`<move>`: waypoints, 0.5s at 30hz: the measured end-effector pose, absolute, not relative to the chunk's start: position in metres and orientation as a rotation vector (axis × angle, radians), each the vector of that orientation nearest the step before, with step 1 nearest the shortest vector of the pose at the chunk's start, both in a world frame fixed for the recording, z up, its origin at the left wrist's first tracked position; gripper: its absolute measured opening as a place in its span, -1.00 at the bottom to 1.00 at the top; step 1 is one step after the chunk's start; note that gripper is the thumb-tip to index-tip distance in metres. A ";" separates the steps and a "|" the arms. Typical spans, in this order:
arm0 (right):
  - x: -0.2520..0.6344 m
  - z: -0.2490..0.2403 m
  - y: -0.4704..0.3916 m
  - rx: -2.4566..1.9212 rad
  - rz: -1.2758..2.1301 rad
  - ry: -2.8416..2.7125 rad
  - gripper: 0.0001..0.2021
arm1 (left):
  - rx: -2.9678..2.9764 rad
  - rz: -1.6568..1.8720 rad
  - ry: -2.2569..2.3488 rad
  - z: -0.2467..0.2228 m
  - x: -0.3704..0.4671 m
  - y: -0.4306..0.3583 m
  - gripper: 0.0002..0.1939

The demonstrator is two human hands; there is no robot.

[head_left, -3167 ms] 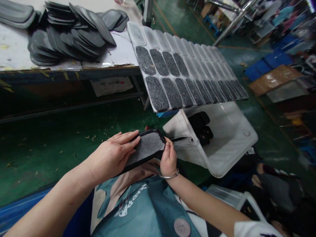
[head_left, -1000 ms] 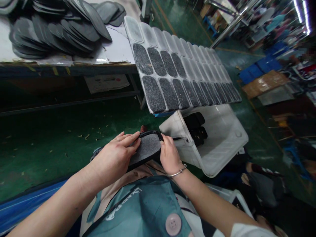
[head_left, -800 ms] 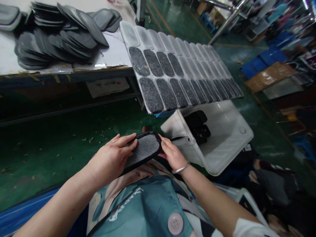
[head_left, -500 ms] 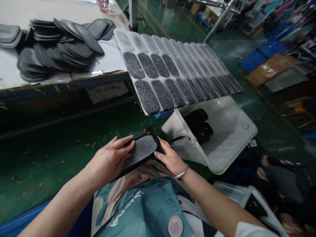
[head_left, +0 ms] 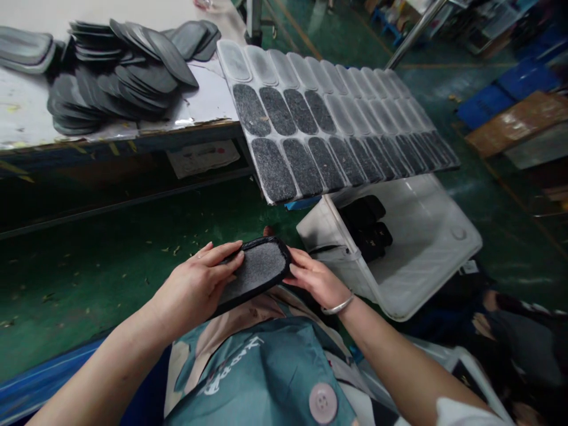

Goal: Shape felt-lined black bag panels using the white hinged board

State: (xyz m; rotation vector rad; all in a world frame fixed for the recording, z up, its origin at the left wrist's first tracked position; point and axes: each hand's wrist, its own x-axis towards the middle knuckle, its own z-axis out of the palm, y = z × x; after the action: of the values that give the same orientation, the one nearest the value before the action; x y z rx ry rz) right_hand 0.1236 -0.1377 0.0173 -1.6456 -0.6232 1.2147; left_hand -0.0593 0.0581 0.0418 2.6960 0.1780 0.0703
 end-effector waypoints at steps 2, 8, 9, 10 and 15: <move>0.126 0.019 -0.137 -1.748 1.129 -0.750 -0.53 | 2.695 0.061 0.176 0.042 -0.059 0.059 -0.58; 0.119 0.025 -0.130 -1.920 0.888 -0.926 -0.53 | 2.723 0.024 0.186 0.042 -0.059 0.058 -0.53; 0.120 0.025 -0.130 -1.903 0.918 -0.905 -0.53 | 2.729 0.017 0.192 0.042 -0.060 0.058 -0.52; 0.122 0.023 -0.131 -1.864 0.977 -0.863 -0.55 | 2.733 0.011 0.196 0.042 -0.061 0.058 -0.51; 0.143 0.018 -0.127 -1.629 1.358 -0.459 -0.55 | 2.717 0.009 0.212 0.046 -0.062 0.056 -0.52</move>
State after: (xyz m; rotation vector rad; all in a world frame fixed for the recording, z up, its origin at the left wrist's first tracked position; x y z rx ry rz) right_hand 0.1427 -0.1267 0.0177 -1.6294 -0.4589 1.3578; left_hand -0.0616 0.0565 0.0458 2.7170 0.2122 0.0093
